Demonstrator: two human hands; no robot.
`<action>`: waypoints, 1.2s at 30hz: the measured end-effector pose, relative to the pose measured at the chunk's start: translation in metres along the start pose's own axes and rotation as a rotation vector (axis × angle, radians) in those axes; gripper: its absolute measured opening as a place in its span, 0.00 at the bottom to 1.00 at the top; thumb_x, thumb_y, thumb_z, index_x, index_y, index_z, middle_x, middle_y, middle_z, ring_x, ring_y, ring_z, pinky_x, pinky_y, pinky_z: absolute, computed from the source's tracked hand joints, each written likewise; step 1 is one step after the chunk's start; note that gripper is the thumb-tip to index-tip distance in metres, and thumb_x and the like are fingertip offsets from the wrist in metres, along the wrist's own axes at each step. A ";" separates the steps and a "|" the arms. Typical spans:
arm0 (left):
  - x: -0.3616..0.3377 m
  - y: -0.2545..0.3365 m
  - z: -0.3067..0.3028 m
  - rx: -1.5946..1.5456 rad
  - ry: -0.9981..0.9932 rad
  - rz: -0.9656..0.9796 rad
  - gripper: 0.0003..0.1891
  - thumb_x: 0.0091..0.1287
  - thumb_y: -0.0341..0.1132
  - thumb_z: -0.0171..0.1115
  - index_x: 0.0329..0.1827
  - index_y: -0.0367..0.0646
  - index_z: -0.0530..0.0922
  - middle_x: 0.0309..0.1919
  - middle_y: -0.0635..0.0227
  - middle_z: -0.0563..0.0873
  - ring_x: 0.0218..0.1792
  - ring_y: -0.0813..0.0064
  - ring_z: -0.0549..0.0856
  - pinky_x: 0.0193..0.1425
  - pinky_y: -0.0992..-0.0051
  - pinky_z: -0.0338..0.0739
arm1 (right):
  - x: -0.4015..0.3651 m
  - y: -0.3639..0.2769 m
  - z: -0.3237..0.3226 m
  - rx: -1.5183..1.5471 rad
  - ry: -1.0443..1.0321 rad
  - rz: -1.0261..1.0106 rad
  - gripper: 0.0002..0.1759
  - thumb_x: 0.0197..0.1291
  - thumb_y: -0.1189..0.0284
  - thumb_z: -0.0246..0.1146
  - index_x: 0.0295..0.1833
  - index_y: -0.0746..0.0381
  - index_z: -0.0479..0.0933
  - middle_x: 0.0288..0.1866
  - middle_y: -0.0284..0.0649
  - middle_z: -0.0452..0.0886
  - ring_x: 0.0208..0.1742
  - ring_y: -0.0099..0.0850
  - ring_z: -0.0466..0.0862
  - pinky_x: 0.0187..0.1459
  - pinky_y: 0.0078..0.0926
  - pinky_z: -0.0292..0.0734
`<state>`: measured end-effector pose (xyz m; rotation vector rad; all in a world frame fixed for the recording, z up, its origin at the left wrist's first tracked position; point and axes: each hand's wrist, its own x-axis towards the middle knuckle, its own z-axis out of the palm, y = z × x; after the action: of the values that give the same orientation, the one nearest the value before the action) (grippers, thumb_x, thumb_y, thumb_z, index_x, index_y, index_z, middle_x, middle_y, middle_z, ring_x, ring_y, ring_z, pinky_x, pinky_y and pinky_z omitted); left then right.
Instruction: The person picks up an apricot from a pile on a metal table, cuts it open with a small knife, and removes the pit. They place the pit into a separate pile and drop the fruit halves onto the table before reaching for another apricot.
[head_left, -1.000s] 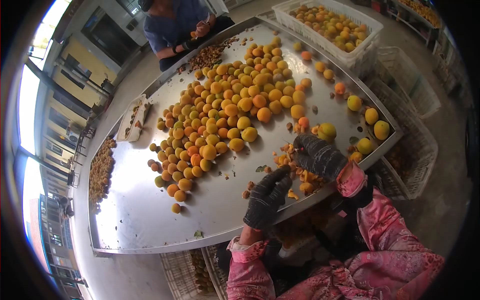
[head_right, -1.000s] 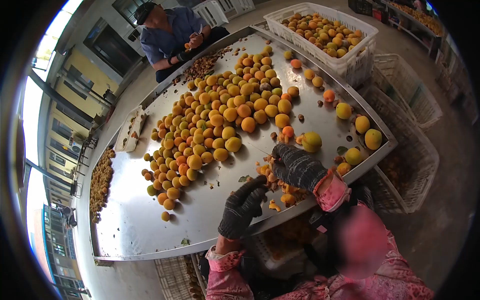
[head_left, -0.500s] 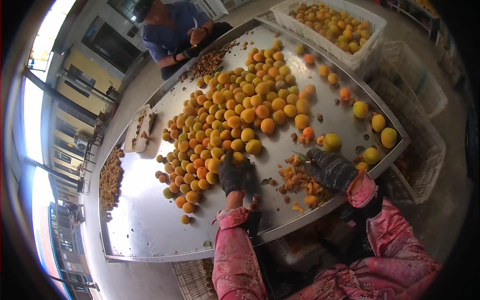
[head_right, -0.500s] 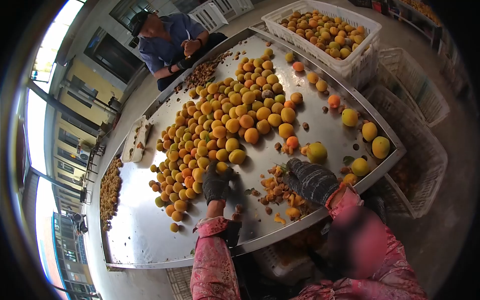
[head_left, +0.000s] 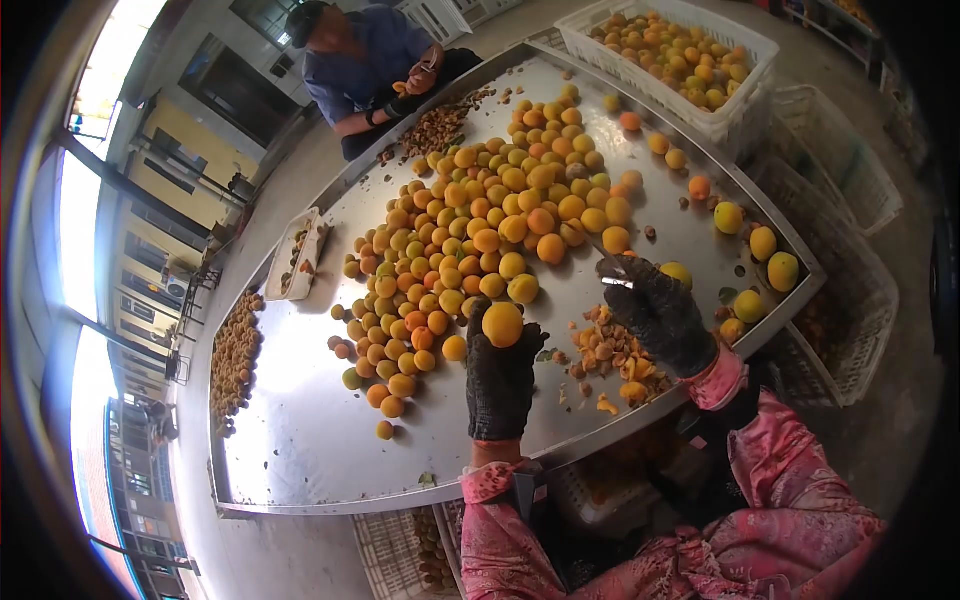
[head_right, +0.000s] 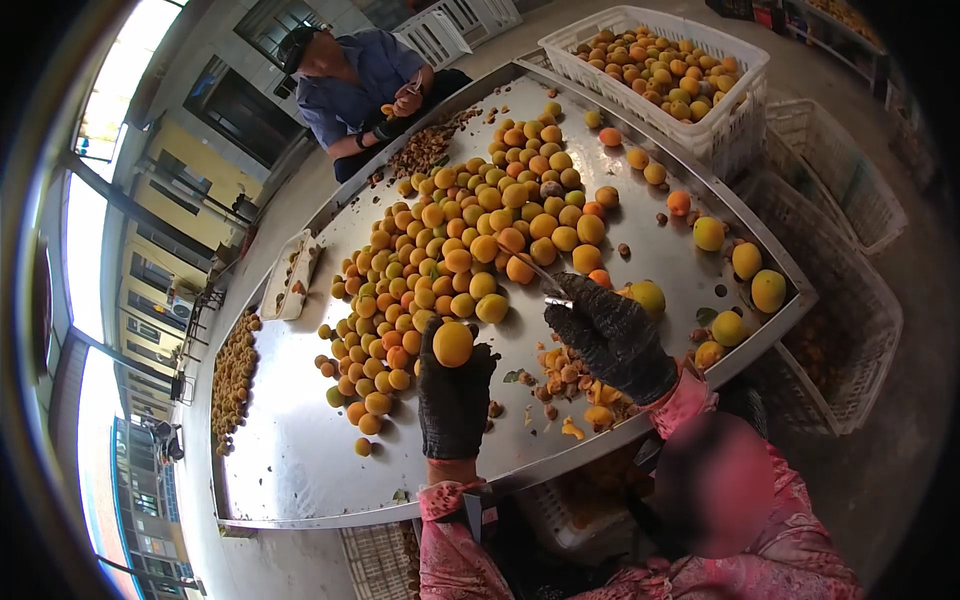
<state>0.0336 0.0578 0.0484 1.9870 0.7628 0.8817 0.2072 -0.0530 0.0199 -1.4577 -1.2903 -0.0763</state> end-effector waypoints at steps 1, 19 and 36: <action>-0.004 -0.003 0.005 0.000 0.001 -0.001 0.24 0.69 0.42 0.51 0.65 0.42 0.60 0.47 0.60 0.75 0.43 0.70 0.79 0.51 0.69 0.76 | 0.000 -0.004 0.002 0.001 -0.001 0.000 0.20 0.52 0.79 0.66 0.53 0.65 0.74 0.47 0.48 0.78 0.46 0.38 0.81 0.45 0.31 0.77; -0.030 -0.033 0.011 -0.886 0.023 -0.264 0.33 0.63 0.49 0.58 0.66 0.39 0.59 0.41 0.62 0.77 0.37 0.74 0.77 0.42 0.74 0.74 | -0.022 -0.041 0.030 -0.265 -0.203 -0.398 0.21 0.52 0.76 0.59 0.55 0.62 0.73 0.55 0.52 0.73 0.50 0.44 0.78 0.46 0.37 0.75; -0.035 -0.025 0.007 -1.087 -0.004 -0.258 0.42 0.52 0.55 0.68 0.63 0.35 0.64 0.47 0.65 0.77 0.45 0.74 0.79 0.45 0.79 0.76 | -0.025 -0.055 0.030 -0.368 -0.277 -0.421 0.22 0.54 0.77 0.57 0.58 0.63 0.72 0.52 0.50 0.75 0.50 0.43 0.78 0.46 0.35 0.77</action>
<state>0.0138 0.0403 0.0134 0.9066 0.3696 0.8623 0.1403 -0.0598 0.0289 -1.5129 -1.8735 -0.4223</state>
